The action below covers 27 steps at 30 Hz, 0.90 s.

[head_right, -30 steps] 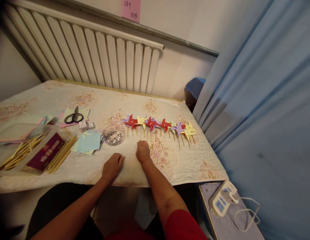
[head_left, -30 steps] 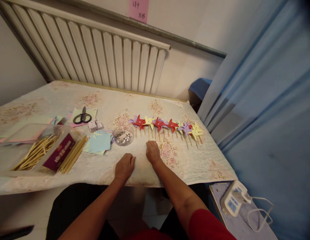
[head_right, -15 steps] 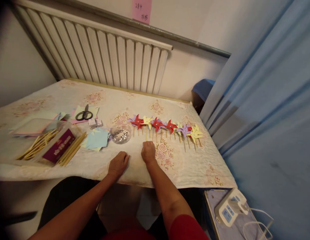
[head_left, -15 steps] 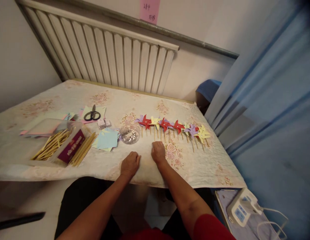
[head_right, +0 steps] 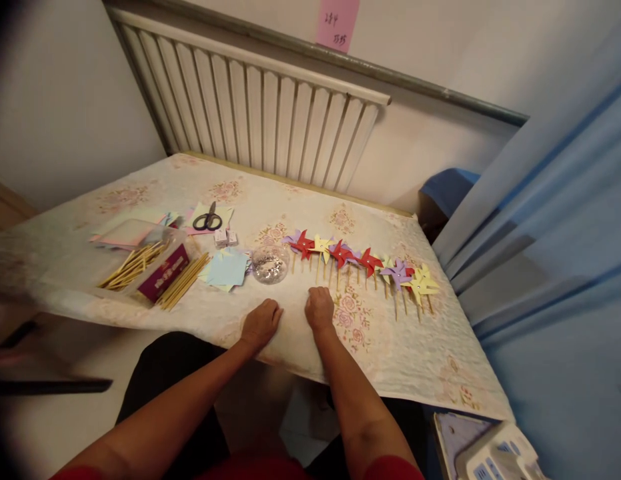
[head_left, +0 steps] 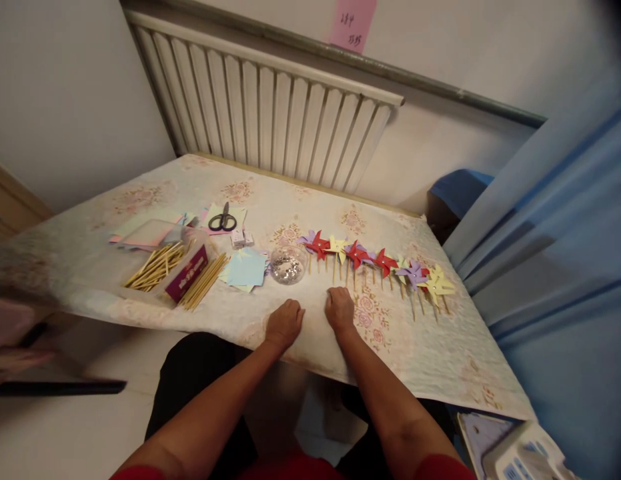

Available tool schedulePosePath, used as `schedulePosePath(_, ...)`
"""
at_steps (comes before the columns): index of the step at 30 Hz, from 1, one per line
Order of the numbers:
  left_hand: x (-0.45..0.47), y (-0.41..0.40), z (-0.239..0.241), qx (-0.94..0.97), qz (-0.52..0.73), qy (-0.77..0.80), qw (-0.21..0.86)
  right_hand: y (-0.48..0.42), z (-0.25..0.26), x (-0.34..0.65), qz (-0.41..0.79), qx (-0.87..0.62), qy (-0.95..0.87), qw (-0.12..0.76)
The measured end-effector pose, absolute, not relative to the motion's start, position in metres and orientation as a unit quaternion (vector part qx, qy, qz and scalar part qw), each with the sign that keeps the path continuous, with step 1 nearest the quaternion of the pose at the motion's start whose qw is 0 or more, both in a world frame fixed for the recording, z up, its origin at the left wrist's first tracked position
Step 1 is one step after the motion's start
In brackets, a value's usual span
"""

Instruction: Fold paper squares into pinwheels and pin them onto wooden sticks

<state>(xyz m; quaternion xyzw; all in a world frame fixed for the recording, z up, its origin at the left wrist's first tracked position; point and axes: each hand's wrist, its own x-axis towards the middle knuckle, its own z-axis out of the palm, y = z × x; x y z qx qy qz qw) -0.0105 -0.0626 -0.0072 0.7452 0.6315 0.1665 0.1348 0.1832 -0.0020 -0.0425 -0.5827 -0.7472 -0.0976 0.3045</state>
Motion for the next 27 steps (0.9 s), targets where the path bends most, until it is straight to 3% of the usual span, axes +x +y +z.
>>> schedulePosePath(19, -0.014, -0.042, 0.003, 0.803, 0.148, 0.539, 0.209, -0.005, -0.037, 0.187, -0.102, -0.570, -0.758, 0.300)
schedulePosePath(27, -0.021, -0.031, 0.012, 0.828, 0.135, 0.479, 0.257, -0.018, -0.011, 0.168, -0.021, -0.602, -0.693, 0.396)
